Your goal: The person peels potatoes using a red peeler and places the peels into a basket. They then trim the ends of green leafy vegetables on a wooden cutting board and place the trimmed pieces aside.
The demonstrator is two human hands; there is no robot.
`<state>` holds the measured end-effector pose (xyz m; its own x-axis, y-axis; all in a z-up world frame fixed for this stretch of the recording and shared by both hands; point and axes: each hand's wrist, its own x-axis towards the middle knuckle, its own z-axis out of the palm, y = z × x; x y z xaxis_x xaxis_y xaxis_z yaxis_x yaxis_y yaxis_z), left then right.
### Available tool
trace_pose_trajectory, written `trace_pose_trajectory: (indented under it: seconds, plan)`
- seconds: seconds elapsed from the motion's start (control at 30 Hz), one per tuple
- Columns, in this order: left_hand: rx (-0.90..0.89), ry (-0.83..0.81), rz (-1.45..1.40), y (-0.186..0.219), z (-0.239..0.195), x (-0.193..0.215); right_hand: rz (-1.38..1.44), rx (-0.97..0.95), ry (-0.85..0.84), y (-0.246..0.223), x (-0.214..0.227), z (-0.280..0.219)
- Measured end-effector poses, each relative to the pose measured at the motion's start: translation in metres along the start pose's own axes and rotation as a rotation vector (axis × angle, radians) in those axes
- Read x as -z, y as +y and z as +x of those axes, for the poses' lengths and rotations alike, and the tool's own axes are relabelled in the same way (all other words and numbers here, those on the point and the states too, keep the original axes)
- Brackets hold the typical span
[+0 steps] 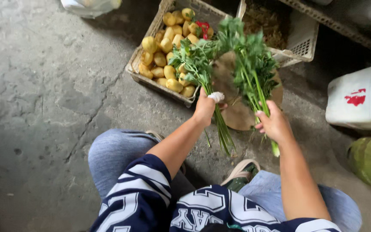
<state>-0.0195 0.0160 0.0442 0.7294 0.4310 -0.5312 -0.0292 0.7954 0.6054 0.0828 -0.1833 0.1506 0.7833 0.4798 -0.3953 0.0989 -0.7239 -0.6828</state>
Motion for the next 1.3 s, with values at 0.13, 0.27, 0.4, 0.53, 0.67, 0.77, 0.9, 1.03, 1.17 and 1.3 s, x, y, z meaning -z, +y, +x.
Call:
trace_pose_trajectory:
  seconds: [0.13, 0.27, 0.4, 0.53, 0.67, 0.77, 0.9, 1.03, 1.17, 1.3]
  plan:
    - [0.001, -0.128, -0.054, 0.002, 0.005, 0.004, 0.451, 0.053, -0.072, 0.003, 0.007, 0.005]
    - [0.05, -0.219, -0.053, -0.002, 0.009, 0.005, 0.347, 0.107, -0.025, 0.01, 0.008, 0.001]
    - [0.072, -0.24, -0.062, -0.004, -0.001, 0.005, 0.517, 0.237, 0.074, 0.011, -0.007, -0.012]
    - [0.112, -0.292, -0.069, 0.003, -0.007, -0.002, 0.12, 0.265, 0.004, 0.0, -0.037, -0.026]
    - [-0.017, -0.389, -0.024, -0.007, -0.007, -0.004, -0.07, 0.536, 0.143, -0.004, -0.056, -0.039]
    - [0.015, -0.338, -0.032, -0.011, -0.006, -0.005, -0.089, 0.446, 0.208, -0.007, -0.055, -0.038]
    - [0.013, -0.158, 0.075, -0.009, -0.001, -0.003, 0.147, 0.109, 0.162, -0.013, -0.043, -0.022]
    - [-0.074, -0.037, 0.19, -0.015, 0.007, 0.005, -0.398, 0.604, 0.548, -0.017, -0.027, -0.011]
    - [-0.115, -0.112, 0.099, -0.022, 0.019, 0.011, -0.234, 0.366, 0.511, -0.024, -0.015, -0.009]
    - [-0.137, -0.183, 0.036, -0.022, 0.021, 0.011, -0.309, 0.14, 0.333, -0.024, -0.032, -0.018]
